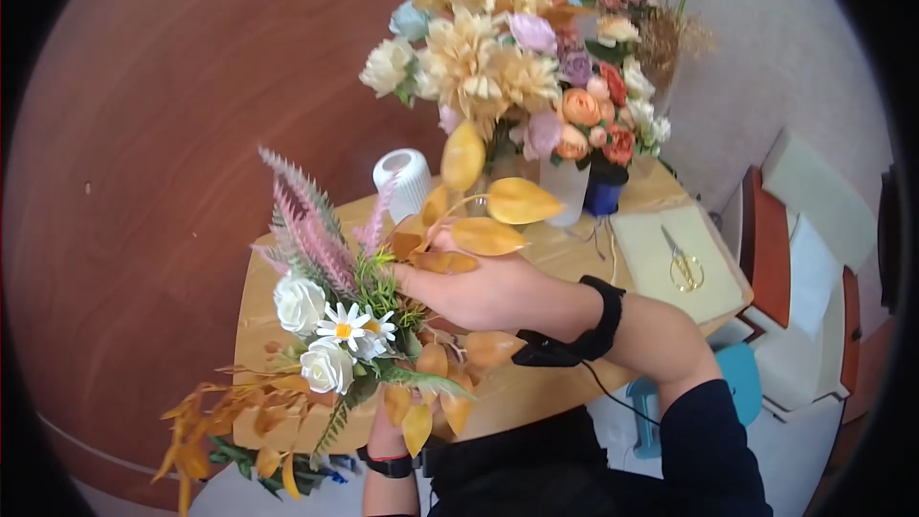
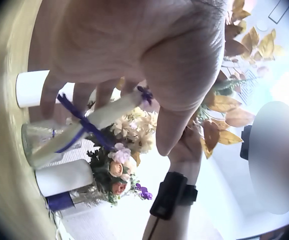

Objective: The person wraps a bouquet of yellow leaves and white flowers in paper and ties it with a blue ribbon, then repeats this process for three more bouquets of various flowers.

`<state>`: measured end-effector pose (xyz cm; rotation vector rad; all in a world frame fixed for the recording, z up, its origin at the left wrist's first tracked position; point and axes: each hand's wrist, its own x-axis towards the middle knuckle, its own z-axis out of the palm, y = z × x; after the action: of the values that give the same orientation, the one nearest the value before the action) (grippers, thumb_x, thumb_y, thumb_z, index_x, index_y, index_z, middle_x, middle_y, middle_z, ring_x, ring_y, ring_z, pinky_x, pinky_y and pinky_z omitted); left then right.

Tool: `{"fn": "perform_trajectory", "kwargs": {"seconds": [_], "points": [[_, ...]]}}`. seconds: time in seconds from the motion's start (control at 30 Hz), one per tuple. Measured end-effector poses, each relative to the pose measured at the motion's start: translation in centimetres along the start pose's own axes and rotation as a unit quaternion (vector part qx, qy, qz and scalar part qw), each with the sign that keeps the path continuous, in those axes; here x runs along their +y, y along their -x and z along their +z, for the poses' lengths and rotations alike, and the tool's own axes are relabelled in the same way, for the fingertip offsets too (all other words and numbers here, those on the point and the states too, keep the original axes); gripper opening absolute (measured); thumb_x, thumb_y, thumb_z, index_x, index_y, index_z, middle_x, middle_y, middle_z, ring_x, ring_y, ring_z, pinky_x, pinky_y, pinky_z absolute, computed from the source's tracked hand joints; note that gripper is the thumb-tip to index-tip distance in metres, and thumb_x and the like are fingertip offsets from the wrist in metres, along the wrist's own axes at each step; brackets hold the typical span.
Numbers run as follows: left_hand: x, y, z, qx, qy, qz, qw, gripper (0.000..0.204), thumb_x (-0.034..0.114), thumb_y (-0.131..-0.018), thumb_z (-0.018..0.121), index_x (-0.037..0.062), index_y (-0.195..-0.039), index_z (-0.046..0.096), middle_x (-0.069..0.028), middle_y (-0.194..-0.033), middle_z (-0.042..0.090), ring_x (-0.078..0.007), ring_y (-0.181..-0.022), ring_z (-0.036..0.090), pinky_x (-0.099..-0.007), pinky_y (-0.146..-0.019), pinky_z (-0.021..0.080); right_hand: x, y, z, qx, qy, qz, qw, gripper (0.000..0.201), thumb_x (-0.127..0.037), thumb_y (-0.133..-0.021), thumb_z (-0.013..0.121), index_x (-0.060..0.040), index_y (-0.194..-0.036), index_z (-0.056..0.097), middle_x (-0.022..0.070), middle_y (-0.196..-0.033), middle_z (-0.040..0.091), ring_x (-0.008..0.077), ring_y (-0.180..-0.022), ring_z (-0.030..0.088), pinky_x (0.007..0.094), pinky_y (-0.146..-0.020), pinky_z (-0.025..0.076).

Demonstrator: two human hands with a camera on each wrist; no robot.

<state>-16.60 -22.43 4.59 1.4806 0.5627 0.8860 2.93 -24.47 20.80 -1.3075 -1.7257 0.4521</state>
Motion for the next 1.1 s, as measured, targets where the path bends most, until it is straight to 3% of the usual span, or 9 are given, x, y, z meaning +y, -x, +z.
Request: {"fn": "perform_trajectory", "kwargs": {"seconds": [0.1,0.17,0.2,0.27,0.33,0.47,0.57,0.67,1.1], "points": [[-1.3,1.8,3.2,0.097,0.021,-0.027,0.995,0.02,0.012,-0.094,0.06,0.0018,-0.11,0.061,-0.0092,-0.106,0.063,-0.0202,-0.099,0.061,-0.0332,-0.088,0.048,-1.0,0.7,-1.4,-0.164,-0.019,0.151,0.975,0.05,-0.038,-0.09,0.062,0.0016,-0.119,0.057,0.0191,-0.095,0.067,0.0276,-0.09,0.066,0.0365,-0.077,0.051],[-1.7,1.9,3.7,0.074,0.227,-0.099,0.966,0.024,0.012,-0.096,0.058,0.0001,-0.117,0.056,-0.0122,-0.109,0.064,-0.0229,-0.101,0.063,-0.0348,-0.089,0.05,-0.4,1.0,-1.4,-0.217,0.044,0.072,0.973,0.063,-0.041,-0.091,0.064,0.0018,-0.133,0.047,0.0184,-0.094,0.067,0.022,-0.091,0.067,0.0329,-0.076,0.052],[-1.6,1.5,4.1,0.069,0.198,-0.103,0.972,0.026,0.012,-0.096,0.06,0.0005,-0.118,0.055,-0.0128,-0.111,0.064,-0.0235,-0.101,0.063,-0.0356,-0.091,0.05,-0.4,1.7,-3.1,-0.29,-0.046,0.19,0.937,0.067,-0.039,-0.089,0.066,0.0055,-0.133,0.044,0.0241,-0.109,0.063,0.0274,-0.105,0.064,0.0352,-0.085,0.05],[-1.8,1.5,4.2,0.073,0.175,-0.118,0.975,0.028,0.016,-0.098,0.058,-0.0027,-0.119,0.054,-0.0153,-0.108,0.067,-0.0225,-0.098,0.064,-0.035,-0.091,0.051,1.6,4.9,-3.6,-0.091,-0.008,-0.003,0.996,0.069,-0.034,-0.085,0.072,0.0044,-0.135,0.043,0.0244,-0.113,0.063,0.0296,-0.107,0.063,0.0367,-0.087,0.05],[-2.1,2.0,3.5,0.063,0.181,-0.158,0.969,0.03,0.017,-0.098,0.058,-0.004,-0.118,0.054,-0.015,-0.108,0.067,-0.021,-0.097,0.065,-0.0325,-0.089,0.051,0.0,8.3,-5.8,0.0,-0.007,-0.025,1.0,0.067,-0.027,-0.082,0.077,0.0042,-0.133,0.047,0.0216,-0.118,0.062,0.0277,-0.111,0.061,0.037,-0.088,0.05],[-3.5,2.5,2.9,0.057,0.156,-0.206,0.964,0.031,0.02,-0.098,0.06,-0.0052,-0.115,0.057,-0.013,-0.104,0.069,-0.0145,-0.092,0.064,-0.0258,-0.08,0.051,1.0,14.8,-7.5,-0.077,-0.203,-0.106,0.97,0.046,-0.022,-0.078,0.08,0.0021,-0.113,0.064,0.012,-0.098,0.07,0.0274,-0.086,0.069,0.0341,-0.074,0.054],[-5.1,2.9,2.6,0.046,0.129,-0.226,0.965,0.031,0.022,-0.099,0.058,-0.0029,-0.118,0.056,-0.0134,-0.101,0.068,-0.015,-0.089,0.064,-0.0266,-0.077,0.05,1.9,16.3,-6.4,-0.232,-0.249,-0.08,0.937,0.031,-0.018,-0.08,0.078,-0.0029,-0.106,0.067,0.0091,-0.092,0.07,0.0232,-0.077,0.068,0.0301,-0.067,0.053],[-5.5,3.3,2.8,0.066,0.122,-0.246,0.959,0.031,0.021,-0.098,0.058,-0.0034,-0.118,0.056,-0.0116,-0.096,0.068,-0.0146,-0.087,0.063,-0.0265,-0.078,0.05,2.8,17.0,-3.0,-0.22,-0.205,0.081,0.95,0.02,-0.015,-0.081,0.076,-0.0049,-0.097,0.068,0.0073,-0.085,0.069,0.0206,-0.071,0.067,0.0279,-0.063,0.052],[-5.4,3.7,3.5,0.037,0.138,-0.218,0.965,0.05,-0.004,-0.084,0.07,-0.0024,-0.129,0.05,-0.0077,-0.101,0.066,-0.0128,-0.09,0.064,-0.0259,-0.083,0.051,8.9,20.2,7.7,-0.047,-0.117,0.182,0.975,0.022,-0.012,-0.082,0.074,-0.0038,-0.099,0.063,0.0059,-0.077,0.064,0.018,-0.068,0.065,0.0289,-0.062,0.052]]}}
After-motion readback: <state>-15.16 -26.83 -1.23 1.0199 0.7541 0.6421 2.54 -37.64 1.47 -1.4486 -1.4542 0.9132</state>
